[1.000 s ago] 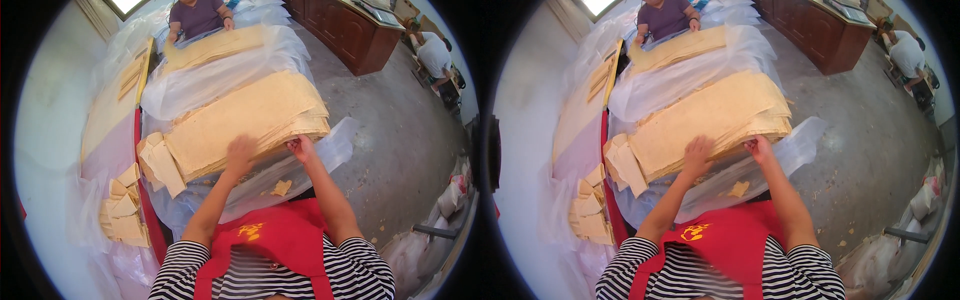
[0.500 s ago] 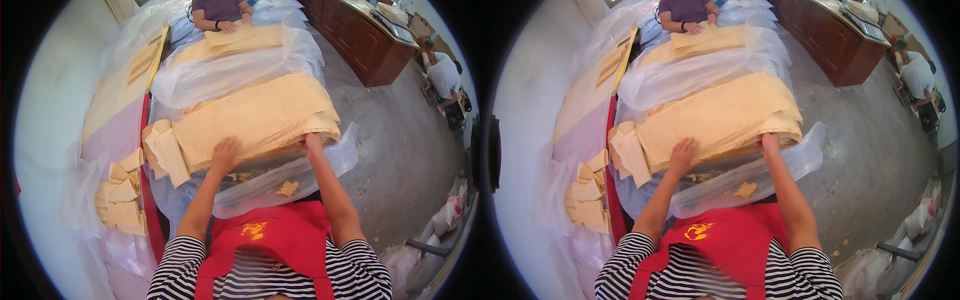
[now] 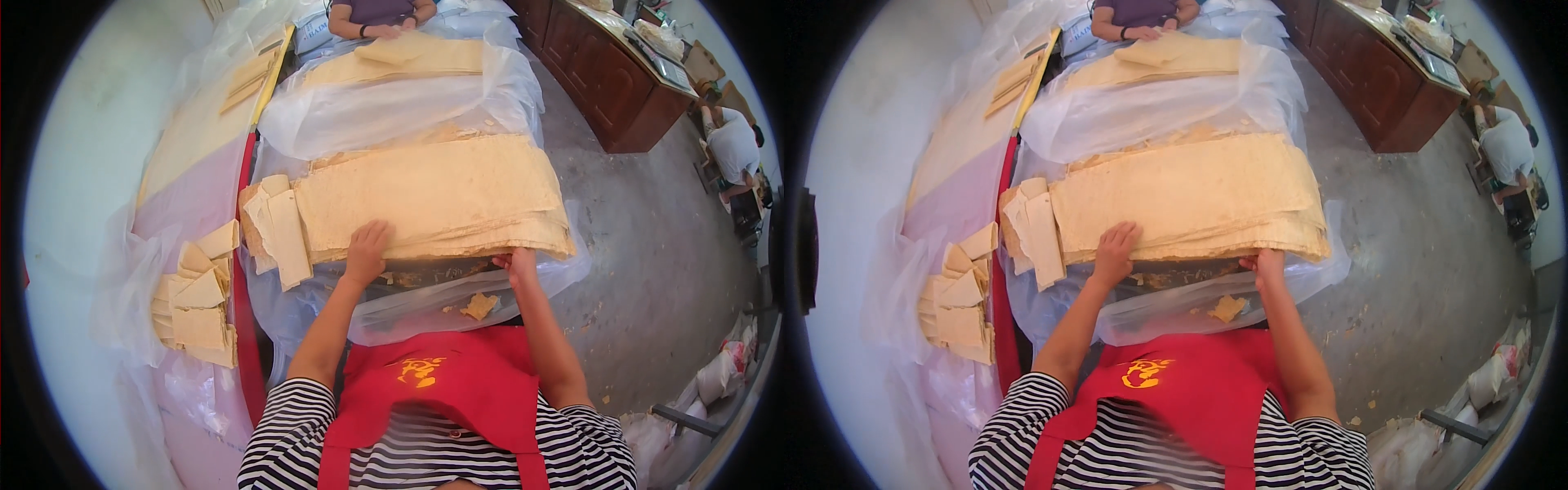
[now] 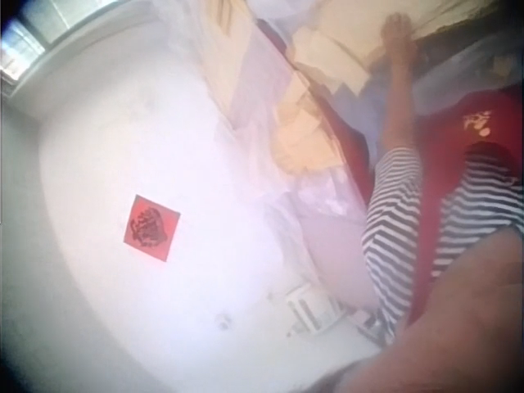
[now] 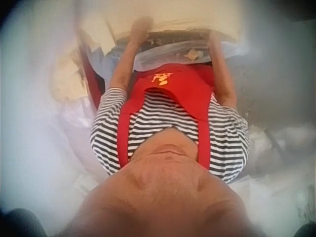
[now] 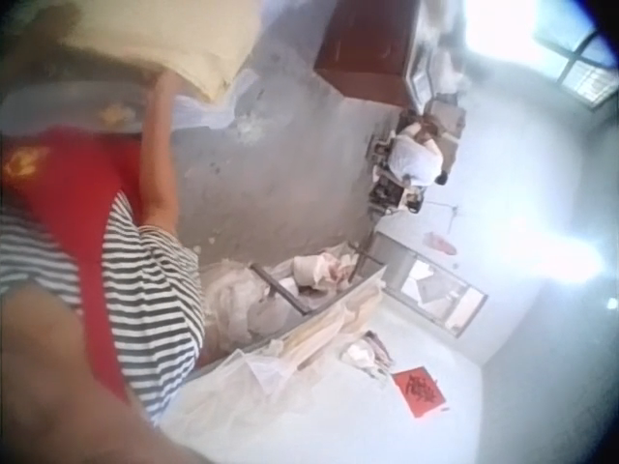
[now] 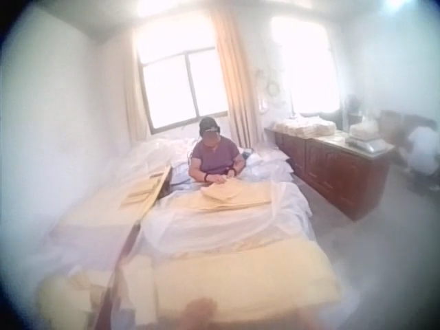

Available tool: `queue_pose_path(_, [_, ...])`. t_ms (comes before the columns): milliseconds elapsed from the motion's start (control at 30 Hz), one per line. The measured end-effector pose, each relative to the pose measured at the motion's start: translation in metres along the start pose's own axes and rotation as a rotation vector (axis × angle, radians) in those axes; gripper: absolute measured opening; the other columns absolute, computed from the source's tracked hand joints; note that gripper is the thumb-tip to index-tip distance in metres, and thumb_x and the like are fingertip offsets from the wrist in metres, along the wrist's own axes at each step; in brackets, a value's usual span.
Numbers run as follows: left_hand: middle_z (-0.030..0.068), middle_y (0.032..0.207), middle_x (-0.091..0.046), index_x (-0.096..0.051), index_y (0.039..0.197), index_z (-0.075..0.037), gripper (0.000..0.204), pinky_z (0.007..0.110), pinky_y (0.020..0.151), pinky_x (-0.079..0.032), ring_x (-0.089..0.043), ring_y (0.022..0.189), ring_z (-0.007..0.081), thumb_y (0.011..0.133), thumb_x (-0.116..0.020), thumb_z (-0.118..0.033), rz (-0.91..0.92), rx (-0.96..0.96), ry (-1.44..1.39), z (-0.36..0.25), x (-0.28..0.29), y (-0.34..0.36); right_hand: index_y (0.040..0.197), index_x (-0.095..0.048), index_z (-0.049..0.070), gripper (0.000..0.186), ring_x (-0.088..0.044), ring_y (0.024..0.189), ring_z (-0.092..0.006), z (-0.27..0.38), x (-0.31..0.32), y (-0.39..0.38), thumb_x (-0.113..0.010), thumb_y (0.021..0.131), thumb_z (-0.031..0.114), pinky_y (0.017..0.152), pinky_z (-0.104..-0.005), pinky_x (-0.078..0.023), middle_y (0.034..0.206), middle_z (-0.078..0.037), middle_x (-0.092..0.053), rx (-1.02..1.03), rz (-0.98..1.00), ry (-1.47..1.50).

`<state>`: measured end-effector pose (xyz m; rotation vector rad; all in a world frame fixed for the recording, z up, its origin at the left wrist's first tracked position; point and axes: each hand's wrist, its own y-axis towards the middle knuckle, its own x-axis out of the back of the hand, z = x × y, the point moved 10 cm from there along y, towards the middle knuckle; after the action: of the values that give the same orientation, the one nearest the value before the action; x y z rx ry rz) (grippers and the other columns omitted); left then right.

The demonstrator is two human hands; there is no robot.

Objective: The person sorts and stacks thin rectangular sheets of material on a plastic-covered table by hand.

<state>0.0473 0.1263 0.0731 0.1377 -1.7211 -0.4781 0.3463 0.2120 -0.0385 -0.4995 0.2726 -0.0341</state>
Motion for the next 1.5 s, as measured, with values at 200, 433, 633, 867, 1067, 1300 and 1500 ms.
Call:
queue_pose_path(200, [0.0121, 0.120, -0.052, -0.053, 0.118, -0.008, 0.056, 0.042, 0.098, -0.035, -0.044, 0.117, 0.0310, 0.064, -0.066, -0.007, 0.047, 0.060, -0.020, -0.002, 0.005, -0.010, 0.097, -0.058, 0.001, 0.034, -0.064, 0.067, -0.0172, -0.057, 0.009, -0.030, -0.046, 0.092, 0.032, 0.056, -0.0277, -0.051, 0.082, -0.009, -0.065, -0.331, 0.236, -0.308])
queue_pose_path(433, [0.0093, 0.107, -0.057, -0.054, 0.114, -0.006, 0.040, 0.035, 0.082, -0.046, -0.051, 0.103, 0.0210, 0.077, -0.066, -0.015, -0.243, 0.856, -0.571, 0.077, -0.006, -0.101, 0.097, -0.059, 0.002, 0.019, -0.063, 0.074, -0.0205, 0.044, -0.040, -0.063, -0.057, 0.086, 0.017, 0.060, -0.0311, -0.049, 0.085, -0.011, -0.064, 0.579, 0.257, -0.760])
queue_pose_path(633, [0.0084, 0.107, -0.053, -0.050, 0.118, -0.008, 0.040, 0.030, 0.070, -0.050, -0.054, 0.091, 0.0176, 0.080, -0.062, -0.012, -0.602, 1.354, -1.210, 0.119, -0.025, -0.159, 0.109, -0.055, 0.006, 0.034, -0.049, 0.110, -0.0309, 0.086, -0.106, -0.055, -0.064, 0.078, 0.018, 0.086, -0.0418, -0.041, 0.117, -0.015, -0.053, 1.163, 0.154, -1.231])
queue_pose_path(867, [0.0131, 0.110, -0.057, -0.048, 0.124, -0.007, 0.052, 0.035, 0.076, -0.048, -0.055, 0.097, 0.0241, 0.076, -0.064, -0.015, -0.490, 1.272, -0.724, 0.167, -0.010, -0.197, 0.125, -0.047, 0.008, 0.053, -0.034, 0.127, -0.0322, 0.039, -0.129, -0.035, -0.061, 0.079, 0.029, 0.102, -0.0464, -0.025, 0.135, -0.016, -0.040, 1.221, 0.142, -1.536])
queue_pose_path(1067, [0.0177, 0.095, -0.063, -0.051, 0.120, -0.010, 0.051, 0.043, 0.080, -0.047, -0.058, 0.092, 0.0354, 0.072, -0.064, -0.024, -0.249, 1.185, -0.187, 0.218, 0.039, -0.168, 0.126, -0.046, 0.009, 0.055, -0.034, 0.127, -0.0323, 0.041, -0.131, -0.039, -0.061, 0.077, 0.030, 0.101, -0.0483, -0.024, 0.136, -0.017, -0.039, 1.232, 0.153, -1.523])
queue_pose_path(1300, [0.0144, 0.088, -0.064, -0.057, 0.110, -0.010, 0.041, 0.041, 0.073, -0.047, -0.061, 0.082, 0.0320, 0.074, -0.061, -0.030, -0.167, 1.124, -0.174, 0.249, 0.056, -0.139, 0.128, -0.046, 0.010, 0.055, -0.033, 0.128, -0.0314, 0.042, -0.133, -0.038, -0.060, 0.078, 0.030, 0.102, -0.0451, -0.023, 0.137, -0.016, -0.038, 1.206, 0.152, -1.546])
queue_pose_path(1500, [0.0106, 0.083, -0.063, -0.058, 0.101, -0.006, 0.026, 0.035, 0.068, -0.047, -0.061, 0.077, 0.0249, 0.079, -0.060, -0.018, -0.584, 1.202, -0.352, 0.240, 0.026, -0.206, 0.128, -0.045, 0.010, 0.055, -0.033, 0.128, -0.0309, 0.042, -0.139, -0.044, -0.060, 0.079, 0.029, 0.103, -0.0445, -0.023, 0.137, -0.016, -0.038, 1.193, 0.161, -1.559])
